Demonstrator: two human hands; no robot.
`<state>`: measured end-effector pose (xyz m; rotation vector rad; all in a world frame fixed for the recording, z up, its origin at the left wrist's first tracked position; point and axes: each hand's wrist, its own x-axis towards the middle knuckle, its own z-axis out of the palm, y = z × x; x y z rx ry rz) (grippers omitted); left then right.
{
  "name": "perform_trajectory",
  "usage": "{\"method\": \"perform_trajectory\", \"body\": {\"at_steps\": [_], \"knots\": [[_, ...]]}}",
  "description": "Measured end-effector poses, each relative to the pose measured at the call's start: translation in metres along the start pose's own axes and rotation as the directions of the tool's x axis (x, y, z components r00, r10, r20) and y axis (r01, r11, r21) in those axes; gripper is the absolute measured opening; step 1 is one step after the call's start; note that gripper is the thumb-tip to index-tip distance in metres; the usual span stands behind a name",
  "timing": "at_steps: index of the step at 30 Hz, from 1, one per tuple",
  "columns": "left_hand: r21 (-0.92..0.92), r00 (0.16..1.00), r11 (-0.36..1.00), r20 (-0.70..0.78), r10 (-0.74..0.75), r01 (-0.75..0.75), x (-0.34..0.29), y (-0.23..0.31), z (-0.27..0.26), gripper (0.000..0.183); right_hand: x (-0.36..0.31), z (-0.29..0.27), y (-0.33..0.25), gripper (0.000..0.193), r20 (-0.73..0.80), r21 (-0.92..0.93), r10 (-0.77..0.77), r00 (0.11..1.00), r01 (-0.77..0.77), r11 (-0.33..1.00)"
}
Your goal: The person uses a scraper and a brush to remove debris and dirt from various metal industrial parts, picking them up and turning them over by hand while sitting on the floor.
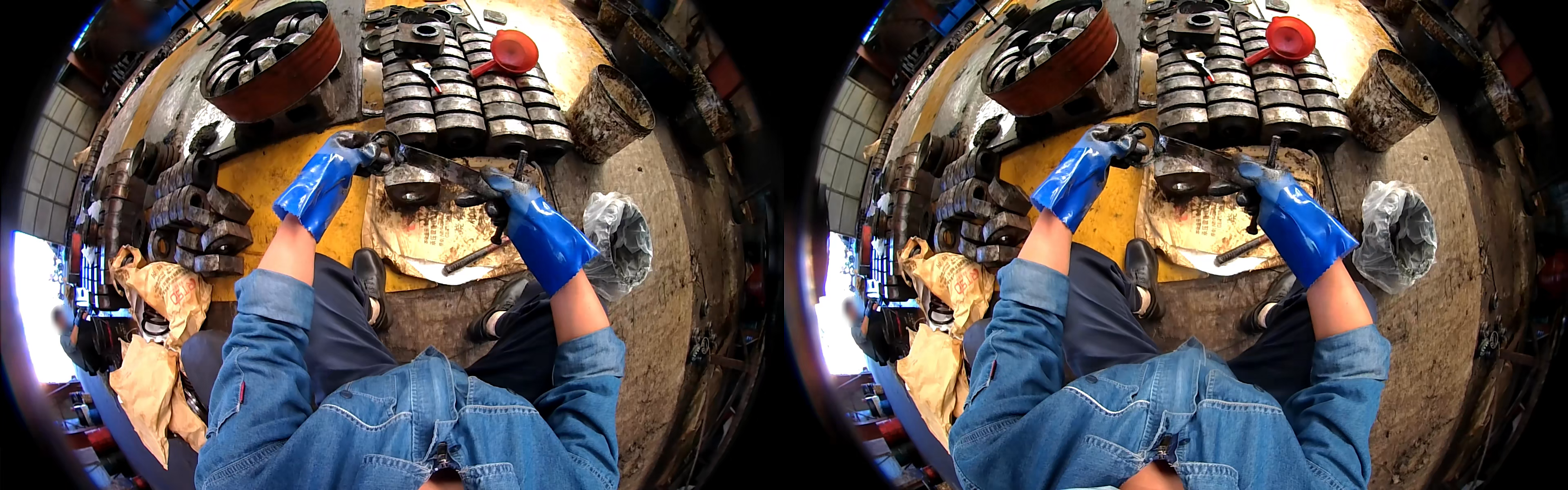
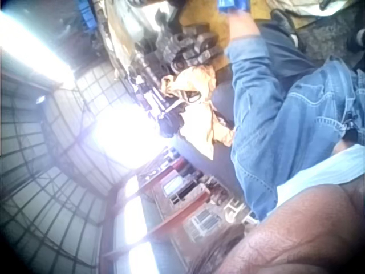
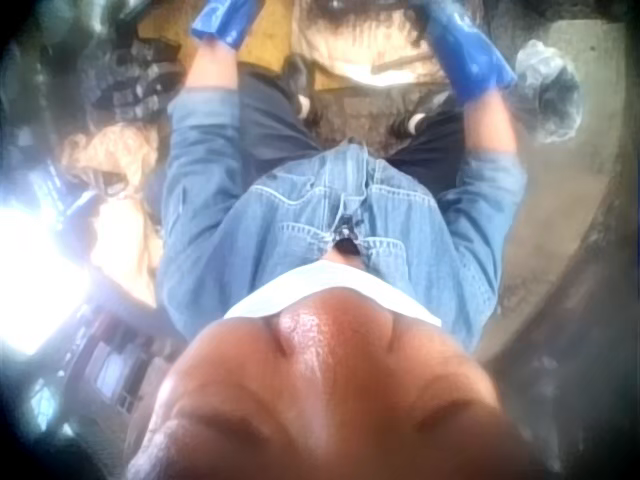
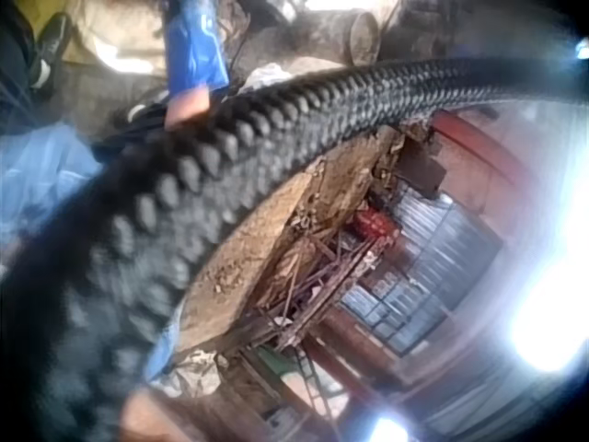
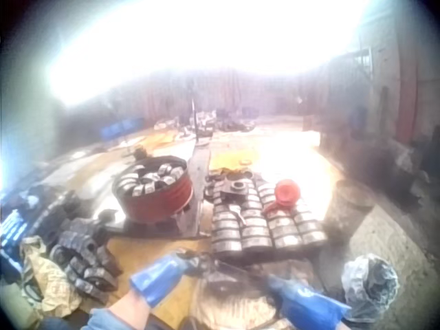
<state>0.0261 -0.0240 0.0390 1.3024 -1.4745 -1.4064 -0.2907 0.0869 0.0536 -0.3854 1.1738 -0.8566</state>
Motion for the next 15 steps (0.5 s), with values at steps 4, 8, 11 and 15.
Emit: {"method": "perform_trajectory", "body": {"at_steps": [4,8,11,15], "knots": [[-0.085,0.995,0.992,-0.025,0.094,-0.096,0.001,0.003,0.001,0.029,0.009,-0.003,0.008,0.032,0.036,0.142,0.03,0.999,-0.035,0.989],[-0.113,0.987,0.98,-0.039,0.157,-0.161,0.006,0.008,0.007,0.029,0.02,-0.002,0.014,0.032,0.052,0.246,0.055,0.997,-0.066,0.967],[-0.122,0.98,0.973,-0.04,0.193,-0.197,0.01,0.01,0.013,0.029,0.028,-0.003,0.016,0.026,0.029,0.316,0.082,0.996,-0.087,0.945],[-0.122,0.968,0.961,-0.059,0.244,-0.249,0.014,0.01,0.012,0.042,0.002,0.028,0.007,0.017,0.052,0.524,0.155,0.987,-0.159,0.837]]}}
